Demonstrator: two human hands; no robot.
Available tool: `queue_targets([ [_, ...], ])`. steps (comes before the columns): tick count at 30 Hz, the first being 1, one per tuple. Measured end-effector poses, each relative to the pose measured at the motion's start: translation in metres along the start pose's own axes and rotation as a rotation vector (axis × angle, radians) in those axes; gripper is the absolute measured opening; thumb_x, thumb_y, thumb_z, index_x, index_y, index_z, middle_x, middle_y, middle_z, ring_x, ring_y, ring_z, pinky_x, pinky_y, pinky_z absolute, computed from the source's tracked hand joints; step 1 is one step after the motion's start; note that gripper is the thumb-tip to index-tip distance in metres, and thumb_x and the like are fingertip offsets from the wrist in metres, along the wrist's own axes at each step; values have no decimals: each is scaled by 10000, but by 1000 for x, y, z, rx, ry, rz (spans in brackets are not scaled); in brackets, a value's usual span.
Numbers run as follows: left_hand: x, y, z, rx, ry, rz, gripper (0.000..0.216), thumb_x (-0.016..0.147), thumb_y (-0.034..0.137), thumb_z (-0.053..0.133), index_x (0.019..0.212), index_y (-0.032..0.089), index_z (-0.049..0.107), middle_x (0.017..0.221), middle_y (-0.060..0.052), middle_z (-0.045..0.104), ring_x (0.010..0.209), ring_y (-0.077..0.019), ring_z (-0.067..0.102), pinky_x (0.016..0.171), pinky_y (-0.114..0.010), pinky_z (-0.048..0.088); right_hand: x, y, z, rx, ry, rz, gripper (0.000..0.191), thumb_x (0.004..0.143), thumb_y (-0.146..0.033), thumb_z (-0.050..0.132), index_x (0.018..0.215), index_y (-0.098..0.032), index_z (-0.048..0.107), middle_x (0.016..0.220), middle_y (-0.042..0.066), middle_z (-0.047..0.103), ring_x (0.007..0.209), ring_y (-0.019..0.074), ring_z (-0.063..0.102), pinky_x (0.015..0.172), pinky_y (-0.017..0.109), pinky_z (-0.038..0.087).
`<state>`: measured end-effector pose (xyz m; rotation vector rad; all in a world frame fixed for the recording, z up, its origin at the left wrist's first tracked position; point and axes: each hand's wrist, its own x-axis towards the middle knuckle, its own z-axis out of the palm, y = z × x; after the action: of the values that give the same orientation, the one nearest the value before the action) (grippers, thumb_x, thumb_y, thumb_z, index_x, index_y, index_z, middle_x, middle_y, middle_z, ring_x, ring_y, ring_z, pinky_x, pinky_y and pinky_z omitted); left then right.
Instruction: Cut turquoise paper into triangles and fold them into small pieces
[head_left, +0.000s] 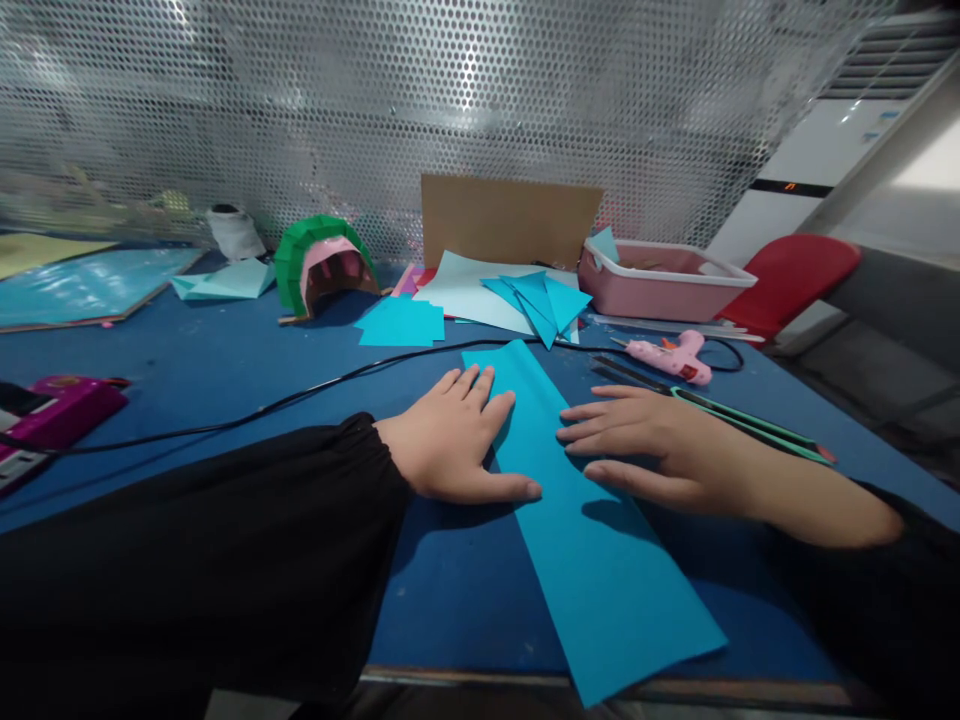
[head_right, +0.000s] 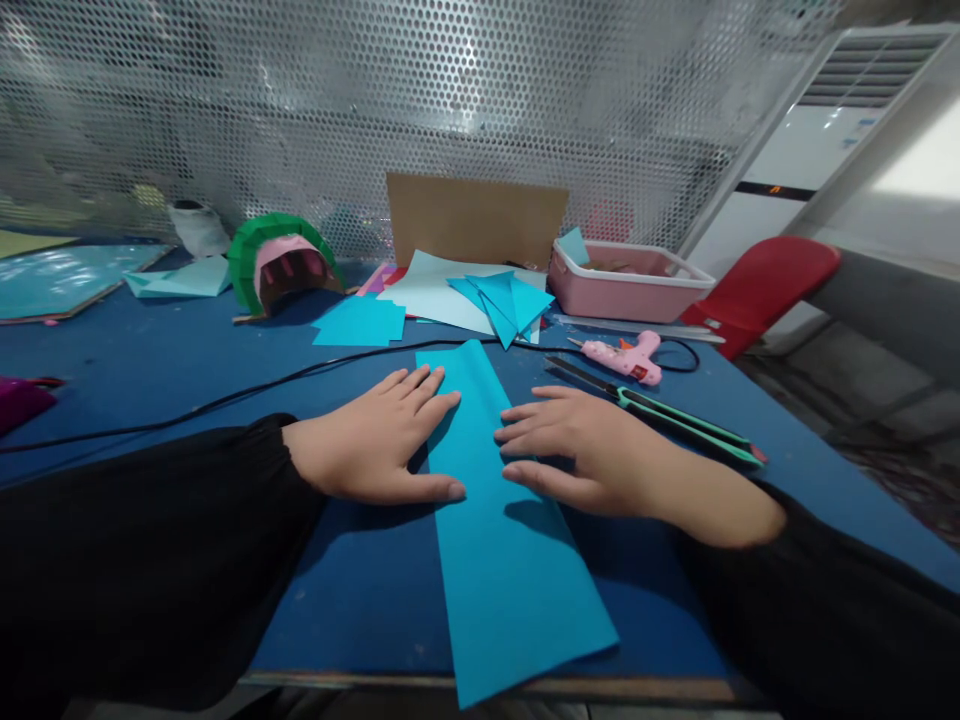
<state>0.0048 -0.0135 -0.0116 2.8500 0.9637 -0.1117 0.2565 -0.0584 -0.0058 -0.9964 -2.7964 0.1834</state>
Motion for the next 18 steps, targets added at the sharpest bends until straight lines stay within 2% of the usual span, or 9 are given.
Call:
queue_targets([
  [3,0,-1,0,-2,-8,-5,1073,730,846,268,1474,74,222,1533,-248,67,1411,-431,59,1113,-564,113,0,5,3,25,11,-9,275,912,-349,511,1086,-230,688,1137,41,707,1165,254,585,1043,482,389],
  [8,-1,0,-1,-14,-21,-10,1062,736,840,271,1483,88,199,1538,-237,56,1416,-414,48,1122,-554,105,4,12,13,186,160,92,219,894,-312,531,1017,-225,691,1049,61,729,1055,219,648,898,357,526],
  [14,-2,-1,-1,-26,-20,-7,1069,733,845,256,1479,81,208,1535,-246,58,1415,-417,75,1118,-554,116,8,12,18,304,224,255,187,845,-335,606,971,-209,665,959,71,710,887,206,660,808,345,537],
  [18,-1,-2,1,-29,-6,-2,1065,734,844,260,1476,81,217,1534,-247,64,1413,-422,84,1112,-562,126,11,11,18,319,221,261,189,842,-338,619,976,-215,669,949,67,675,875,198,636,801,341,516],
])
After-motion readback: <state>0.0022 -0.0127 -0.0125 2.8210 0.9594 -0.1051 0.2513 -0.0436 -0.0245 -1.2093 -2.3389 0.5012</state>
